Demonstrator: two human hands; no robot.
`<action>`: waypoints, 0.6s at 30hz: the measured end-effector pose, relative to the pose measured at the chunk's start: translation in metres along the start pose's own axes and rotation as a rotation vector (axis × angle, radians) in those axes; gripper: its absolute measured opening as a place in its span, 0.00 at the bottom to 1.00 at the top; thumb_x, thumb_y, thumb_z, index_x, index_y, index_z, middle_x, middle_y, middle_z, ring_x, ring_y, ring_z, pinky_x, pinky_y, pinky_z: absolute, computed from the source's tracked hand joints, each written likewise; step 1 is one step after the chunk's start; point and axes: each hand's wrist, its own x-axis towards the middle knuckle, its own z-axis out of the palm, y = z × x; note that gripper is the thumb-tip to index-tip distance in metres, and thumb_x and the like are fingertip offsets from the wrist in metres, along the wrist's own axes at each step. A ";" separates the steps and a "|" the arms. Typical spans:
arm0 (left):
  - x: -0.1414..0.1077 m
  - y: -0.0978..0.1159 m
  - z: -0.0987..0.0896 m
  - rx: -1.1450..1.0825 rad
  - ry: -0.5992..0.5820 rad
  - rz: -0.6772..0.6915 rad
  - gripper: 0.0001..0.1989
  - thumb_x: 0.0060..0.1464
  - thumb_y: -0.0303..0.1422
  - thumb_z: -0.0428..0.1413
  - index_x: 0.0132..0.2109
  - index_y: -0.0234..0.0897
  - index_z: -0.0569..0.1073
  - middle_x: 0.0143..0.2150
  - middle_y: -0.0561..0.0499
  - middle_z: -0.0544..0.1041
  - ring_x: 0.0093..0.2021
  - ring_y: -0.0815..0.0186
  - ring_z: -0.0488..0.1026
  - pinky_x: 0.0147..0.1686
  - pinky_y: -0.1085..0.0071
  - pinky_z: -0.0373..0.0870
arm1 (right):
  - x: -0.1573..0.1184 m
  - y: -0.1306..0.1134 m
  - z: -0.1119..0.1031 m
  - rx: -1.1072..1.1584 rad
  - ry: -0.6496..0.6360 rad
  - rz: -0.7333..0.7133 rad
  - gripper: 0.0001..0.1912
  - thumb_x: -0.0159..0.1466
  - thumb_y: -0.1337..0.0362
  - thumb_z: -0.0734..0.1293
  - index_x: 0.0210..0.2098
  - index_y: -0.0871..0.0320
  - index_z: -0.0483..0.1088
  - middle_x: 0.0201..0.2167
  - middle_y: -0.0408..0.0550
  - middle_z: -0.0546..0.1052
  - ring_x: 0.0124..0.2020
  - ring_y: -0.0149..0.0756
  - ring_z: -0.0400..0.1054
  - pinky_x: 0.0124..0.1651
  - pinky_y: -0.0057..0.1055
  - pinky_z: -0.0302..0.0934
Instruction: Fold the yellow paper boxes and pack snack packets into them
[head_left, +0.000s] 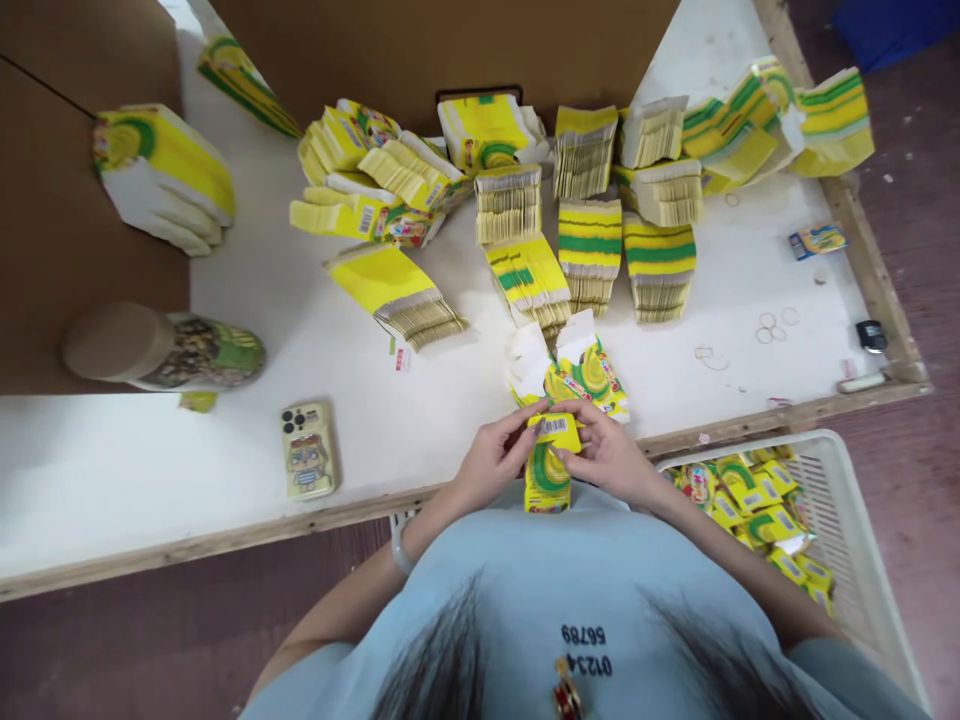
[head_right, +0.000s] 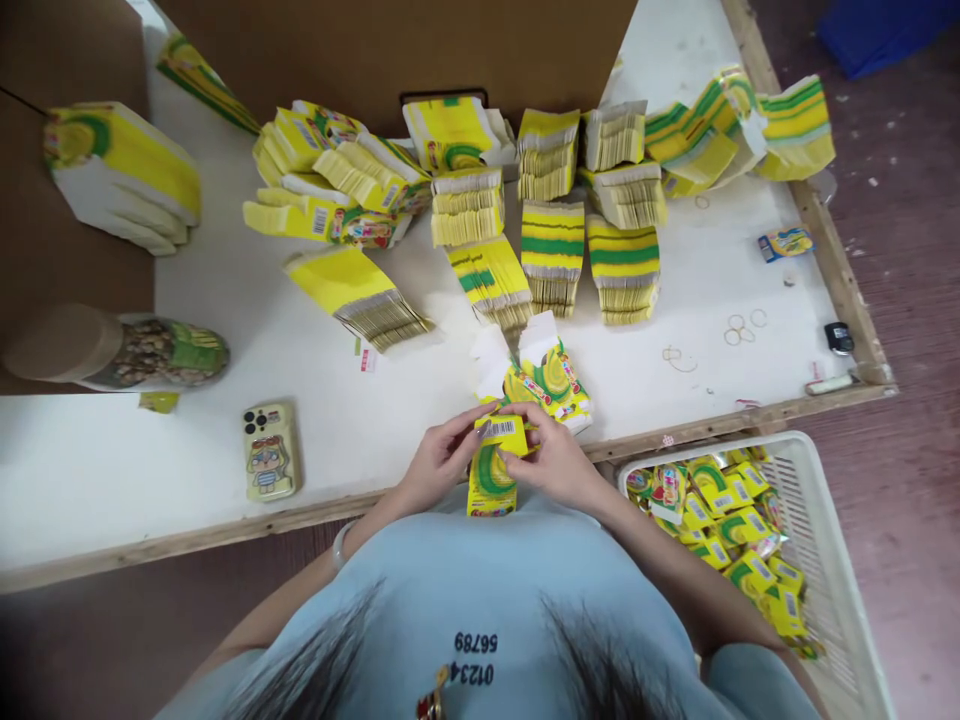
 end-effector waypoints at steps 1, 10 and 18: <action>-0.001 0.000 0.001 0.009 0.010 0.016 0.25 0.68 0.45 0.51 0.62 0.36 0.76 0.46 0.43 0.85 0.47 0.59 0.82 0.49 0.62 0.80 | 0.000 -0.001 -0.001 -0.009 -0.001 0.009 0.25 0.60 0.60 0.73 0.55 0.52 0.66 0.41 0.49 0.81 0.39 0.38 0.78 0.41 0.35 0.74; -0.002 -0.005 0.008 0.071 0.064 0.127 0.25 0.70 0.45 0.48 0.61 0.34 0.76 0.55 0.40 0.83 0.51 0.59 0.82 0.52 0.65 0.78 | 0.002 0.007 0.001 0.083 -0.015 -0.080 0.22 0.60 0.64 0.74 0.52 0.52 0.69 0.47 0.47 0.79 0.44 0.34 0.76 0.47 0.32 0.73; -0.005 -0.005 0.005 0.128 0.017 0.193 0.26 0.72 0.43 0.44 0.67 0.34 0.70 0.55 0.42 0.82 0.51 0.59 0.80 0.53 0.66 0.77 | -0.001 0.001 -0.019 0.236 -0.264 0.065 0.26 0.63 0.54 0.75 0.58 0.51 0.74 0.50 0.48 0.83 0.44 0.36 0.79 0.50 0.38 0.76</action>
